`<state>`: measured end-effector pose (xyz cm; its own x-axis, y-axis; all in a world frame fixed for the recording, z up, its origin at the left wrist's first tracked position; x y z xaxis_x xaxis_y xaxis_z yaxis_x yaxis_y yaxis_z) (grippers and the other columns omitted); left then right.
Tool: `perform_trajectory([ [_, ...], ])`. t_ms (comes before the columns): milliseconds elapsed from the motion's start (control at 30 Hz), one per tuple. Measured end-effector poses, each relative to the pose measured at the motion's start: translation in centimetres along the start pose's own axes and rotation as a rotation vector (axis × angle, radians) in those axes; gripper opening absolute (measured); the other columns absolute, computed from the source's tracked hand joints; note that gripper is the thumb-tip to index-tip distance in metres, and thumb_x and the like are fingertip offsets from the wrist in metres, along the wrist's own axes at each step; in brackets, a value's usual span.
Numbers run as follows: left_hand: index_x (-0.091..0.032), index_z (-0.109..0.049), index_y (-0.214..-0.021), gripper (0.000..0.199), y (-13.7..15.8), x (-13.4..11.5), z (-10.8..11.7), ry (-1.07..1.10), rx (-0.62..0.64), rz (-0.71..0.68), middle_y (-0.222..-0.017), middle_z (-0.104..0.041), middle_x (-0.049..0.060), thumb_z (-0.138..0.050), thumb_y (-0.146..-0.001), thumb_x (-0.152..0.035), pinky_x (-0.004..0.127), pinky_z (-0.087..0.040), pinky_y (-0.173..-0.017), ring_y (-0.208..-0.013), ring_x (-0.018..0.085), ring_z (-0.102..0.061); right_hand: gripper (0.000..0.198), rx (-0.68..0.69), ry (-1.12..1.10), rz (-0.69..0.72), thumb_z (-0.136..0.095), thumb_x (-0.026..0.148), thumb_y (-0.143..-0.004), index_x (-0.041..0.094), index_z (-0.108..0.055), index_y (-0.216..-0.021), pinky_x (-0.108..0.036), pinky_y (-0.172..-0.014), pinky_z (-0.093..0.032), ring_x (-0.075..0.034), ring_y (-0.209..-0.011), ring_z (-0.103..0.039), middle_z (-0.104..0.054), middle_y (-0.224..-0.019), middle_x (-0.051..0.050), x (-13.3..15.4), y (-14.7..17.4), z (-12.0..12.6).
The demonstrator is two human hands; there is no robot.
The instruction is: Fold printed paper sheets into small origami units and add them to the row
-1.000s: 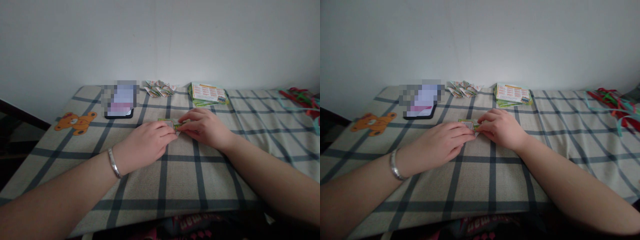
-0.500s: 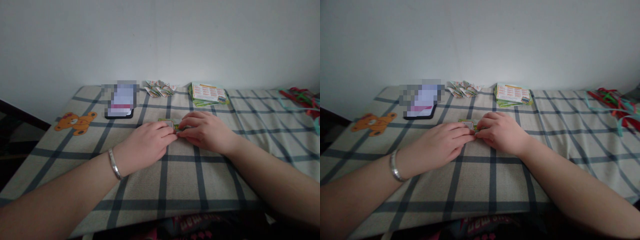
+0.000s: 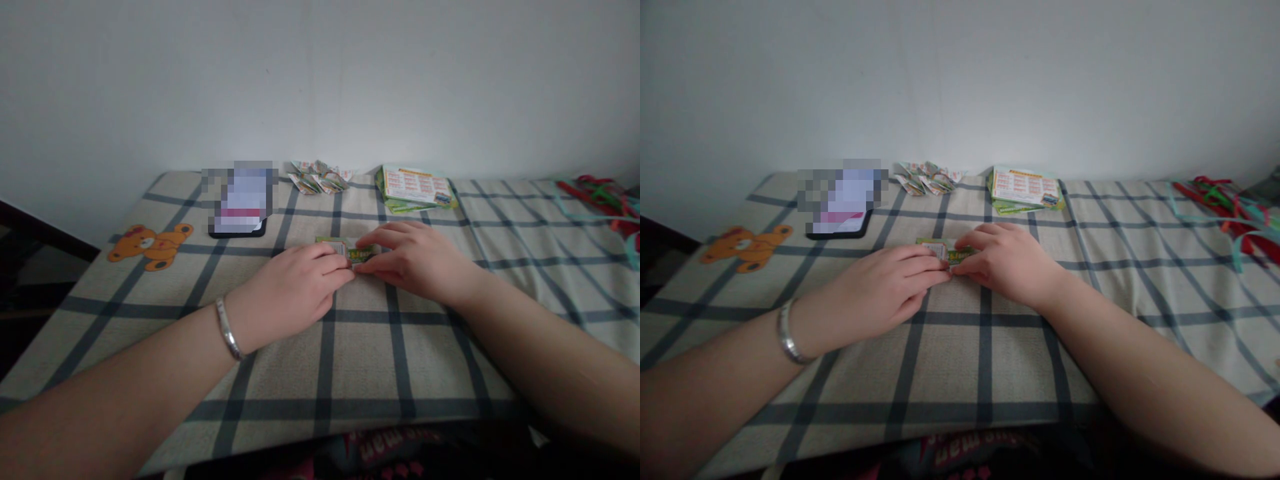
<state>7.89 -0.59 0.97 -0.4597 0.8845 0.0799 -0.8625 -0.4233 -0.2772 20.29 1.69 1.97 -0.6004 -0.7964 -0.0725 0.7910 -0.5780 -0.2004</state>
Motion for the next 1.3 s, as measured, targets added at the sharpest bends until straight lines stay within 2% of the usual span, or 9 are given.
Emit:
perform_trajectory([
  [233, -0.015, -0.063, -0.117, 0.031, 0.0, -0.1, 0.1, 0.000, -0.001, 0.001, -0.117, -0.067, 0.005, -0.053, -0.087, -0.016, 0.040, -0.046, -0.100, -0.113, 0.024, -0.055, 0.020, -0.017, 0.046, -0.021, -0.061, 0.030, -0.089, 0.036, -0.073, -0.103, -0.037, -0.081, -0.045, -0.023, -0.098, -0.062, -0.066, -0.121, -0.002, -0.6, 0.3, 0.4],
  [433, -0.016, -0.065, -0.115, 0.030, 0.0, -0.1, 0.2, 0.006, -0.007, 0.010, -0.117, -0.067, 0.005, -0.053, -0.088, -0.016, 0.040, -0.047, -0.100, -0.112, 0.023, -0.056, 0.020, -0.022, -0.006, -0.033, -0.061, 0.027, -0.089, 0.034, -0.075, -0.102, -0.035, -0.080, -0.047, -0.021, -0.096, -0.064, -0.068, -0.119, -0.002, -1.3, 0.6, 0.2],
  [533, -0.017, -0.064, -0.117, 0.031, 0.1, 0.1, 0.0, 0.024, -0.004, 0.020, -0.119, -0.066, 0.004, -0.053, -0.088, -0.016, 0.039, -0.046, -0.102, -0.113, 0.022, -0.055, 0.020, -0.054, -0.085, -0.015, -0.058, 0.025, -0.091, 0.029, -0.074, -0.103, -0.034, -0.082, -0.047, -0.020, -0.095, -0.063, -0.070, -0.113, -0.003, -1.6, 0.5, -0.2],
  [667, -0.017, -0.063, -0.118, 0.032, 0.1, 0.3, -0.1, 0.040, -0.002, 0.014, -0.119, -0.065, 0.004, -0.052, -0.089, -0.015, 0.037, -0.045, -0.104, -0.113, 0.020, -0.055, 0.019, -0.106, -0.155, -0.077, -0.058, 0.021, -0.090, 0.023, -0.073, -0.102, -0.033, -0.082, -0.046, -0.019, -0.091, -0.062, -0.071, -0.101, -0.005, -2.2, 0.1, -0.7],
  [833, -0.017, -0.063, -0.119, 0.032, 0.2, 0.3, -0.2, 0.031, -0.005, 0.002, -0.119, -0.065, 0.005, -0.051, -0.090, -0.016, 0.038, -0.047, -0.103, -0.112, 0.021, -0.056, 0.020, -0.133, -0.179, -0.078, -0.056, 0.020, -0.091, 0.023, -0.074, -0.100, -0.031, -0.079, -0.046, -0.018, -0.088, -0.062, -0.070, -0.100, -0.005, -2.2, -0.1, -1.0],
  [1000, -0.018, -0.062, -0.121, 0.034, 0.3, 0.3, -0.4, -0.013, -0.020, 0.019, -0.133, -0.058, 0.006, -0.053, -0.088, -0.017, 0.042, -0.045, -0.104, -0.119, 0.024, -0.052, 0.022, -0.156, -0.231, -0.061, -0.056, 0.020, -0.092, 0.025, -0.074, -0.103, -0.029, -0.078, -0.046, -0.016, -0.087, -0.061, -0.069, -0.100, -0.004, -2.5, -0.1, -1.4],
  [1133, -0.017, -0.060, -0.125, 0.036, 0.2, 0.1, -0.7, -0.032, -0.001, 0.000, -0.133, -0.059, 0.005, -0.050, -0.090, -0.019, 0.042, -0.044, -0.106, -0.119, 0.024, -0.053, 0.021, -0.151, -0.247, -0.068, -0.057, 0.021, -0.092, 0.026, -0.075, -0.102, -0.029, -0.079, -0.046, -0.016, -0.088, -0.061, -0.069, -0.099, -0.004, -2.8, -0.1, -1.6],
  [1300, -0.018, -0.057, -0.129, 0.038, 0.1, 0.3, -0.5, -0.014, 0.006, 0.033, -0.133, -0.059, 0.002, -0.048, -0.092, -0.022, 0.039, -0.042, -0.108, -0.120, 0.021, -0.052, 0.020, -0.154, -0.166, -0.078, -0.057, 0.020, -0.090, 0.024, -0.074, -0.101, -0.031, -0.077, -0.048, -0.018, -0.087, -0.064, -0.070, -0.103, -0.004, -2.4, 0.1, -1.1],
])
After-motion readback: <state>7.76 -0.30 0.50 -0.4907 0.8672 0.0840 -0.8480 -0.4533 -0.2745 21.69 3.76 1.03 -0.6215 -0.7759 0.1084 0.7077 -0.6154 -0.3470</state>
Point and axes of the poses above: each hand's wrist, its own y-axis away from the middle knuckle, its own z-axis out of the back of the hand, x = y × z, the point moved 7 cm from there along -y, towards the middle knuckle
